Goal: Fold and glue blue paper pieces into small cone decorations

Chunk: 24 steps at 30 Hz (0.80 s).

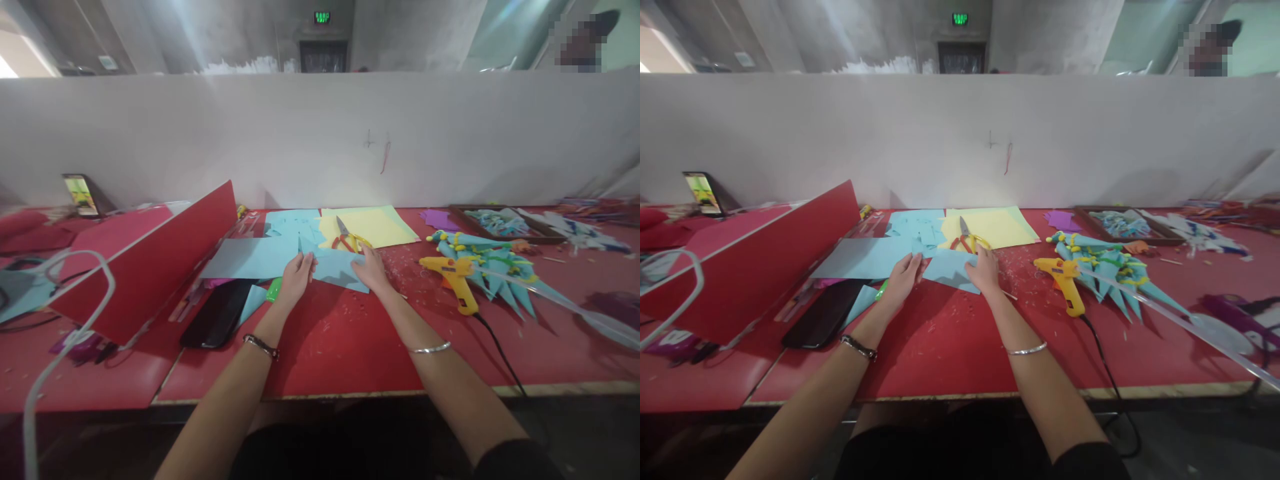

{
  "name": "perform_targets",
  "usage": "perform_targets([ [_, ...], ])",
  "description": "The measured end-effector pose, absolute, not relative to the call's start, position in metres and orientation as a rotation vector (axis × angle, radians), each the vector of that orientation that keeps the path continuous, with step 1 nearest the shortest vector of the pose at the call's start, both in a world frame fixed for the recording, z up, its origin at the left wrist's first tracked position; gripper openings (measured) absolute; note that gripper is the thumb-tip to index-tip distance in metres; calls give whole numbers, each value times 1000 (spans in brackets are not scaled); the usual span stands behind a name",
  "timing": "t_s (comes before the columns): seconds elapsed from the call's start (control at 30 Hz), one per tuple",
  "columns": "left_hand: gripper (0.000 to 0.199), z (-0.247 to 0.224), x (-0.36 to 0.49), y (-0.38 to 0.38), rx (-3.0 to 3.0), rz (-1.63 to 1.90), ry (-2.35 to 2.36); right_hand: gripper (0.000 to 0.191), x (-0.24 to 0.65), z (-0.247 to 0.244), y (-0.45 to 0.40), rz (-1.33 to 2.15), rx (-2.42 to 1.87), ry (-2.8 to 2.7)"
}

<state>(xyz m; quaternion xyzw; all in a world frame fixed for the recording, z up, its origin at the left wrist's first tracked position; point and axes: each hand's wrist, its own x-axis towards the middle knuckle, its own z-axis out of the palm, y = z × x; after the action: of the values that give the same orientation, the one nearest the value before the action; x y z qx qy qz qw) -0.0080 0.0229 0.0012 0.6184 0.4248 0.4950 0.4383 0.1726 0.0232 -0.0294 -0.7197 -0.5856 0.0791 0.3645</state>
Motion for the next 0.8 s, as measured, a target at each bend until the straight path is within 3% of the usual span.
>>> perform_targets([
  [0.53,35,-8,-11,26,1809,1179,1106,37,167,-18,12,132,-2031,-1641],
  [0.8,28,0,-12,23,1996,1385,1145,31,166,-9,6,199,-1813,-1614],
])
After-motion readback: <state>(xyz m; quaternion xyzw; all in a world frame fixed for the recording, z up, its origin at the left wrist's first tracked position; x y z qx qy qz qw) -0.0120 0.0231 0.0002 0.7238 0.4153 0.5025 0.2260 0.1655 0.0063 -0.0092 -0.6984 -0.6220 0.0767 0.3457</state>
